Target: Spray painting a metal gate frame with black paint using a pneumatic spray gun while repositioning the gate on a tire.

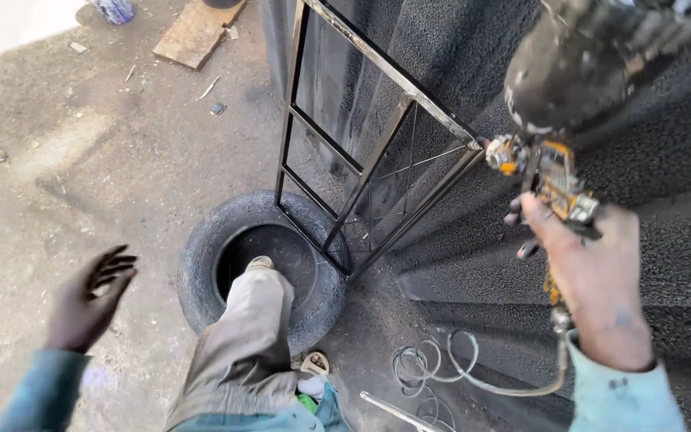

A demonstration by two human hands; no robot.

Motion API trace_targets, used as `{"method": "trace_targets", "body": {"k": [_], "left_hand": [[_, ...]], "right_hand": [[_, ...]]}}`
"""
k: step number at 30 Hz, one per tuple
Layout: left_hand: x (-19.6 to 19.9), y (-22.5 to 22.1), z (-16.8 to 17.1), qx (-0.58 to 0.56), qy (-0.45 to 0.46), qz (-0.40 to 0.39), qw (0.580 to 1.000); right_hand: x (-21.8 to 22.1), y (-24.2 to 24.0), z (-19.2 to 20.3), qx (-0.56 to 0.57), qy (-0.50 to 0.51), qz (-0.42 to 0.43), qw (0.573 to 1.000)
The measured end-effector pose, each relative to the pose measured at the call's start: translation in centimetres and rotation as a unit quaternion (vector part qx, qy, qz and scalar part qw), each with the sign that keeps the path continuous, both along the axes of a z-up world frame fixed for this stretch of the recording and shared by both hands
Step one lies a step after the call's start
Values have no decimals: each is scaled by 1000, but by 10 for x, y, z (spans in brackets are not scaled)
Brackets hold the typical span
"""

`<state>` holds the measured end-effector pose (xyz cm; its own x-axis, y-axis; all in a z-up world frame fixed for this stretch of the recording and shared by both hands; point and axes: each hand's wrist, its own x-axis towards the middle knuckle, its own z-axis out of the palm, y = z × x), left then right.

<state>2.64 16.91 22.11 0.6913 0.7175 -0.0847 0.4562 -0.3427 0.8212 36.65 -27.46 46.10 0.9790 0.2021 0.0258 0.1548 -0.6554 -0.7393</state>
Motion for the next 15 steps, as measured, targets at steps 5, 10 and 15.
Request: {"method": "trace_targets", "body": {"k": [5,10,15], "left_hand": [[77,32,-67,-71,-11,-92,993],[155,87,-120,-124,-29,-213,969],[187,151,-121,-124,28,-255,959]], "right_hand": [[27,41,28,-47,-33,6,998],[41,107,49,-140,90,-67,984],[62,164,53,-186,100,-90,973]]}}
